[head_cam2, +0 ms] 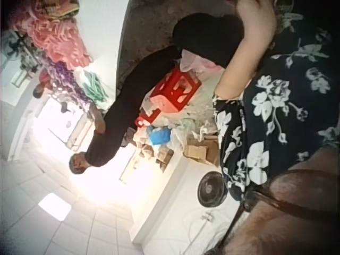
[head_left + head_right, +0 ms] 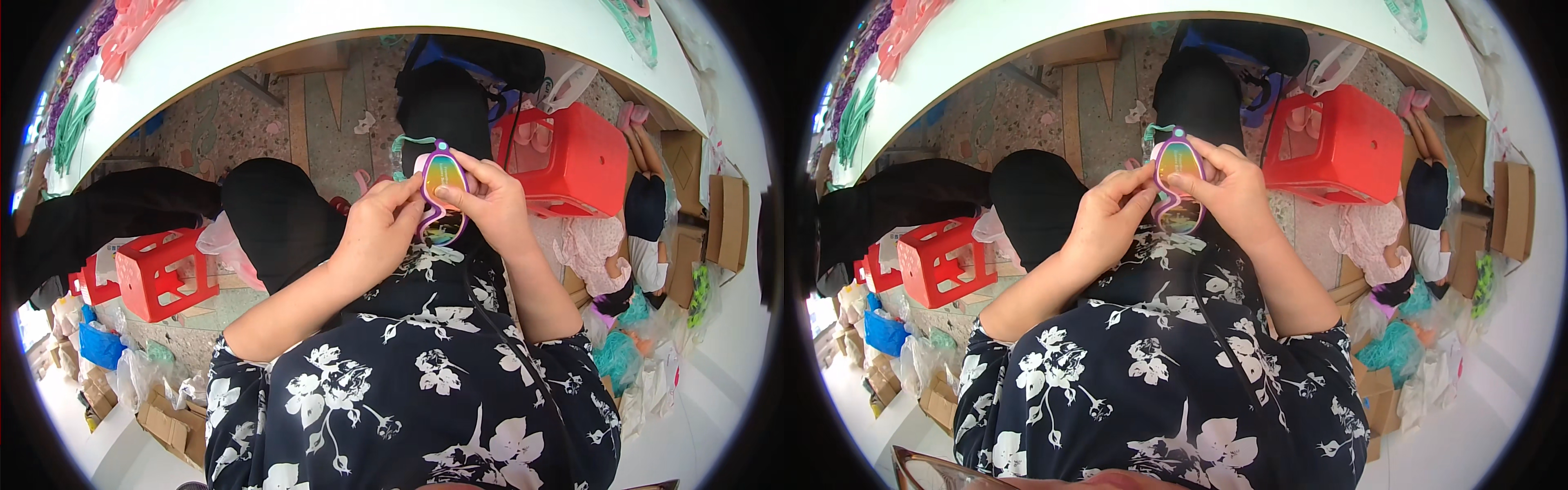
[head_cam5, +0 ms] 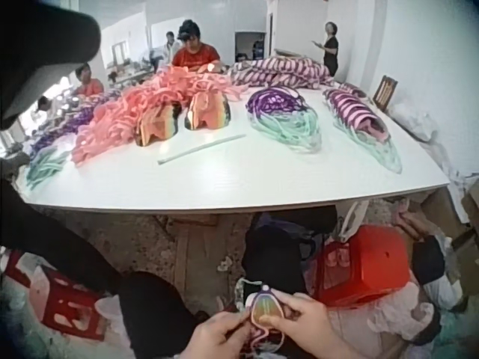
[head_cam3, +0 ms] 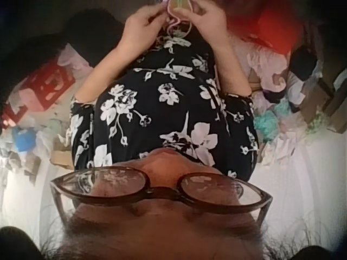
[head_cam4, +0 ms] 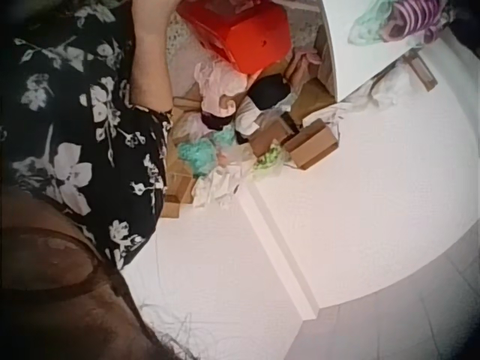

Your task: Assemble goggles by attaching colorful frames and straps.

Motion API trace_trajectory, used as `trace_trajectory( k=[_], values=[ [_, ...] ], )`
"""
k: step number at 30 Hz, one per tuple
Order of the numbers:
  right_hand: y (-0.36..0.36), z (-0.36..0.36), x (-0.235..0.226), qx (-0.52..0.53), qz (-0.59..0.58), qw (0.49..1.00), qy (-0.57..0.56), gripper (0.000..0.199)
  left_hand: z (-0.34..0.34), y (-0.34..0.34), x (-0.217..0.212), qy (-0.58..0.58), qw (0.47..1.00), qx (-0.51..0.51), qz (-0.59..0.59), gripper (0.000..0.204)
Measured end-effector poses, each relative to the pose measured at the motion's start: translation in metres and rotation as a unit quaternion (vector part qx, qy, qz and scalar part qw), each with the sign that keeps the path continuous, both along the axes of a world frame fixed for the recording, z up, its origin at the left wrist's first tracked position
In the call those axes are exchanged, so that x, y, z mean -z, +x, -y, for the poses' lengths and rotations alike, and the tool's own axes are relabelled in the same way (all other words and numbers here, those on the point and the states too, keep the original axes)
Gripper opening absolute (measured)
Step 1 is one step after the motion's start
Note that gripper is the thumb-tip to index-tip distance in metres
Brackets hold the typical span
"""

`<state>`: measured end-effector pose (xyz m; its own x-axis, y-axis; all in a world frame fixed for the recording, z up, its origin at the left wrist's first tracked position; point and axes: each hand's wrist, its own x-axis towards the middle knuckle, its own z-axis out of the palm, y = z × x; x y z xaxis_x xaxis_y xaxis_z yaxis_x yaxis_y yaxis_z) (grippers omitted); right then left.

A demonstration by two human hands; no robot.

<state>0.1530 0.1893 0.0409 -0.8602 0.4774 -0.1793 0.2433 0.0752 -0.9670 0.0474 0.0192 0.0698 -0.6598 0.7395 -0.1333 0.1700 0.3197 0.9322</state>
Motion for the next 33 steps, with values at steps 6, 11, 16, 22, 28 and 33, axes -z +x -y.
trace_trajectory(
  k=[6,11,16,22,28,33],
  values=[
    [-0.016,-0.009,-0.018,-0.061,0.021,0.997,-0.051,0.052,-0.001,0.003,-0.007,0.034,0.989,-0.014,-0.140,0.034],
    [-0.038,-0.024,-0.008,-0.176,0.004,0.977,-0.121,0.052,0.004,-0.027,0.000,0.078,0.937,0.077,-0.330,0.039],
    [-0.059,-0.030,-0.005,-0.285,-0.006,0.947,-0.149,0.044,-0.003,-0.063,-0.030,0.097,0.840,0.212,-0.489,0.061],
    [-0.046,-0.022,-0.011,-0.226,0.029,0.973,0.021,0.025,-0.002,-0.064,-0.001,0.079,0.886,0.217,-0.403,0.055],
    [0.002,0.019,-0.008,-0.073,-0.205,0.916,0.336,0.035,0.010,-0.065,0.015,0.007,0.926,0.138,-0.351,0.039],
    [0.004,0.032,-0.003,-0.077,-0.229,0.883,0.404,0.033,0.016,-0.057,0.016,0.002,0.936,0.109,-0.333,0.038]
  ],
)
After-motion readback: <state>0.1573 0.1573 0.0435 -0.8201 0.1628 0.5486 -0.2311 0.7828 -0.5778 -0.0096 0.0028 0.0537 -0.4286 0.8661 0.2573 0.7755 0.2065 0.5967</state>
